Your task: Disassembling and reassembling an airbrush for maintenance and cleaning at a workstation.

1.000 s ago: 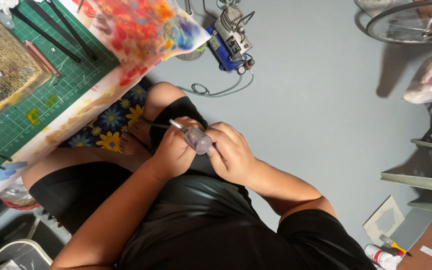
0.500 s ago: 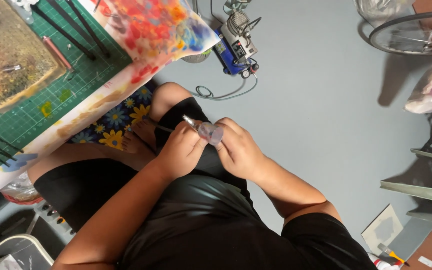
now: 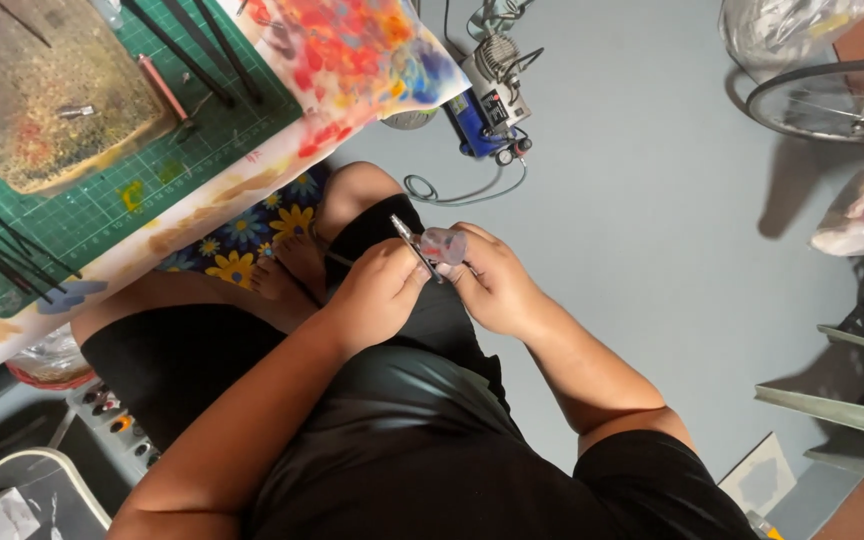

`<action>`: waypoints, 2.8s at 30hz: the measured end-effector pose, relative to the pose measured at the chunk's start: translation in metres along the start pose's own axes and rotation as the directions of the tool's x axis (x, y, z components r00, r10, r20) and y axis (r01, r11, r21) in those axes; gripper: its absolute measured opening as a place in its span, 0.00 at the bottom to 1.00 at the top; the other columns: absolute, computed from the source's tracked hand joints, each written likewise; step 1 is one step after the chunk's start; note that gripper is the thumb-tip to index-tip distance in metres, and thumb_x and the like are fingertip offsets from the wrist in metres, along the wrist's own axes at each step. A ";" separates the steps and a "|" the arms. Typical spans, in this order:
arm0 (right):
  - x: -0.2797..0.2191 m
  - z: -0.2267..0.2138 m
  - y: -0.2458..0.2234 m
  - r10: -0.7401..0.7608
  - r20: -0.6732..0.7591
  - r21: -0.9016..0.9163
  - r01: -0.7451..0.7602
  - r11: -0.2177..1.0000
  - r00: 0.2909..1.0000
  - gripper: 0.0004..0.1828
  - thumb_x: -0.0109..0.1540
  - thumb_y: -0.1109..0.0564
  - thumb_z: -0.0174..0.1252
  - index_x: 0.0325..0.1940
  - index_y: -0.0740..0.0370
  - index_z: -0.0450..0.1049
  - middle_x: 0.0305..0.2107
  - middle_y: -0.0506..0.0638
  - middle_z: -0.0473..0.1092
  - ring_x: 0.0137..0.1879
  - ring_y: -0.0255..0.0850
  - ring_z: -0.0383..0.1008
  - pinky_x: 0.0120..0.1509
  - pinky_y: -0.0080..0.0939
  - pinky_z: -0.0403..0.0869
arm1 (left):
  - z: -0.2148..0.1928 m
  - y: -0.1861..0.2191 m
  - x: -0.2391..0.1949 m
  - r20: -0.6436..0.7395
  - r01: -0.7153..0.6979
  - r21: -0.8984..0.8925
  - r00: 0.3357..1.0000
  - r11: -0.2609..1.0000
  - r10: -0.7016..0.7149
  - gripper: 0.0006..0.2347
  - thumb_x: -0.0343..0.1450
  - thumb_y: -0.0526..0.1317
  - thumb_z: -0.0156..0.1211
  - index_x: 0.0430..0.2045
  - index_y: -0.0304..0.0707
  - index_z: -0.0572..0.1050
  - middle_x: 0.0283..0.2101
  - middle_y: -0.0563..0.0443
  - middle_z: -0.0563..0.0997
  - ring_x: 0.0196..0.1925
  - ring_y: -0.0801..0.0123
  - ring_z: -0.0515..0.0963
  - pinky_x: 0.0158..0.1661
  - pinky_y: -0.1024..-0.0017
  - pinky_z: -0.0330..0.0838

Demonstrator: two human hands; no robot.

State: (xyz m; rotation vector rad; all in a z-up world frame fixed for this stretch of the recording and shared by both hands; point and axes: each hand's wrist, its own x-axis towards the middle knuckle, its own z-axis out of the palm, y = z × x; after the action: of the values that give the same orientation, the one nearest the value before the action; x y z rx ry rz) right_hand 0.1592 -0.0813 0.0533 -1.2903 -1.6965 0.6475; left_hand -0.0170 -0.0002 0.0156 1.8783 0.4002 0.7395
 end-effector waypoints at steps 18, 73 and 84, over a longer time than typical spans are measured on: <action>-0.026 0.022 -0.010 -0.211 -0.179 -0.275 0.157 0.949 0.961 0.09 0.70 0.57 0.52 0.43 0.66 0.73 0.33 0.54 0.70 0.36 0.53 0.75 0.37 0.48 0.78 | 0.009 -0.029 0.003 -0.069 -0.203 -0.210 0.979 0.956 0.193 0.08 0.77 0.30 0.50 0.28 0.30 0.75 0.32 0.46 0.75 0.37 0.55 0.76 0.44 0.64 0.73; -0.029 0.028 -0.009 -0.197 -0.300 -0.219 0.134 0.967 0.933 0.08 0.70 0.60 0.52 0.43 0.68 0.74 0.30 0.54 0.68 0.34 0.53 0.73 0.36 0.50 0.77 | 0.018 -0.028 0.005 -0.033 -0.229 -0.277 0.973 0.933 0.229 0.13 0.78 0.32 0.45 0.24 0.31 0.74 0.26 0.46 0.73 0.32 0.56 0.74 0.39 0.64 0.70; -0.003 0.014 -0.017 -0.182 -0.109 -0.248 0.150 0.957 0.977 0.09 0.70 0.59 0.51 0.44 0.67 0.73 0.29 0.54 0.67 0.33 0.53 0.72 0.34 0.49 0.76 | 0.011 -0.025 0.001 -0.132 -0.179 -0.286 0.980 0.941 0.146 0.11 0.78 0.30 0.45 0.25 0.29 0.73 0.26 0.47 0.72 0.31 0.59 0.73 0.41 0.63 0.72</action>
State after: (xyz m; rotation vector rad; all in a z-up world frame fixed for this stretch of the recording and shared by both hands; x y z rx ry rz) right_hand 0.1395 -0.0881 0.0594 -1.3055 -1.7897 0.2592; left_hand -0.0073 0.0030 -0.0103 1.6035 0.1895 0.9615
